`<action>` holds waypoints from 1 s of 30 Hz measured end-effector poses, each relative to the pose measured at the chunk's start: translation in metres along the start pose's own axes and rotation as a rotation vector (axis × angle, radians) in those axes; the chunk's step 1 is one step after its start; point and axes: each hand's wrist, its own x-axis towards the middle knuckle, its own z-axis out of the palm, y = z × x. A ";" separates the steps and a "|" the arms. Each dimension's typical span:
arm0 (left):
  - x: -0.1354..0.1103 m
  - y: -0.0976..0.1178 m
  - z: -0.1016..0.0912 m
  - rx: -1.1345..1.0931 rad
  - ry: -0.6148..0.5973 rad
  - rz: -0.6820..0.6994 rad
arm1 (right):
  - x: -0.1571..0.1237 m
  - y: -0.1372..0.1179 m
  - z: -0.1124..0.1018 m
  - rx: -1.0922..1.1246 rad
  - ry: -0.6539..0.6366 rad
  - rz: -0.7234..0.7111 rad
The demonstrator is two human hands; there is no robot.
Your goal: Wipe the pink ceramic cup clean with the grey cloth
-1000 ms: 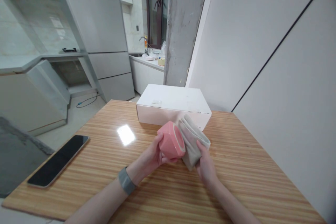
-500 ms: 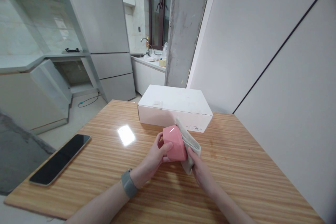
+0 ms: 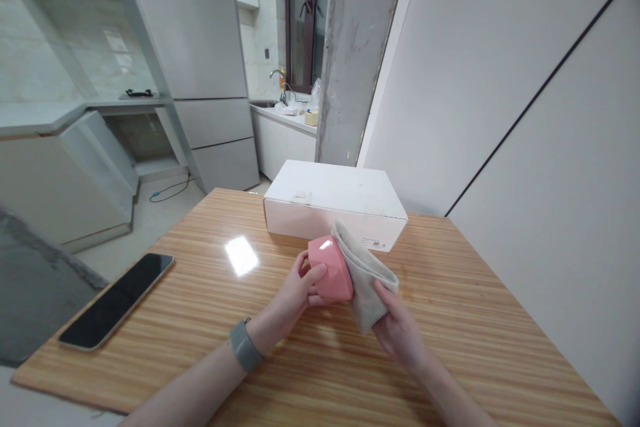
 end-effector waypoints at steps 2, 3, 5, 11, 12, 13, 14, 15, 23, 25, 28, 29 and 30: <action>-0.001 0.002 0.000 -0.018 -0.016 -0.014 | 0.002 -0.004 -0.005 0.063 0.045 0.026; -0.001 0.004 0.000 -0.022 -0.022 -0.016 | 0.005 -0.007 -0.009 0.101 0.080 0.036; -0.001 0.006 0.001 -0.016 -0.014 -0.016 | 0.012 -0.014 -0.017 0.167 0.153 0.038; -0.001 0.007 0.005 0.019 0.080 0.016 | 0.030 -0.020 -0.032 0.228 0.351 -0.066; -0.001 0.005 0.006 0.022 0.077 0.005 | 0.030 -0.017 -0.030 0.214 0.381 -0.096; -0.002 0.003 0.007 0.023 0.064 -0.014 | 0.029 -0.014 -0.026 0.188 0.396 -0.121; -0.002 0.001 0.007 0.023 0.045 -0.035 | 0.027 -0.009 -0.022 0.151 0.392 -0.138; -0.003 -0.002 0.008 0.023 0.023 -0.052 | 0.024 -0.004 -0.017 0.106 0.364 -0.143; -0.004 -0.009 0.010 0.227 0.042 0.076 | 0.011 0.019 0.003 -0.026 0.111 -0.056; -0.005 -0.005 0.010 0.290 0.064 0.126 | 0.011 0.017 0.000 -0.011 0.125 -0.064; -0.009 0.005 0.012 0.405 0.065 0.166 | 0.010 0.012 -0.001 0.013 0.144 -0.030; -0.011 0.009 0.013 0.435 0.065 0.179 | 0.010 0.009 -0.001 0.030 0.152 -0.014; -0.012 0.012 0.013 0.460 0.059 0.193 | 0.010 0.006 -0.001 0.052 0.162 0.000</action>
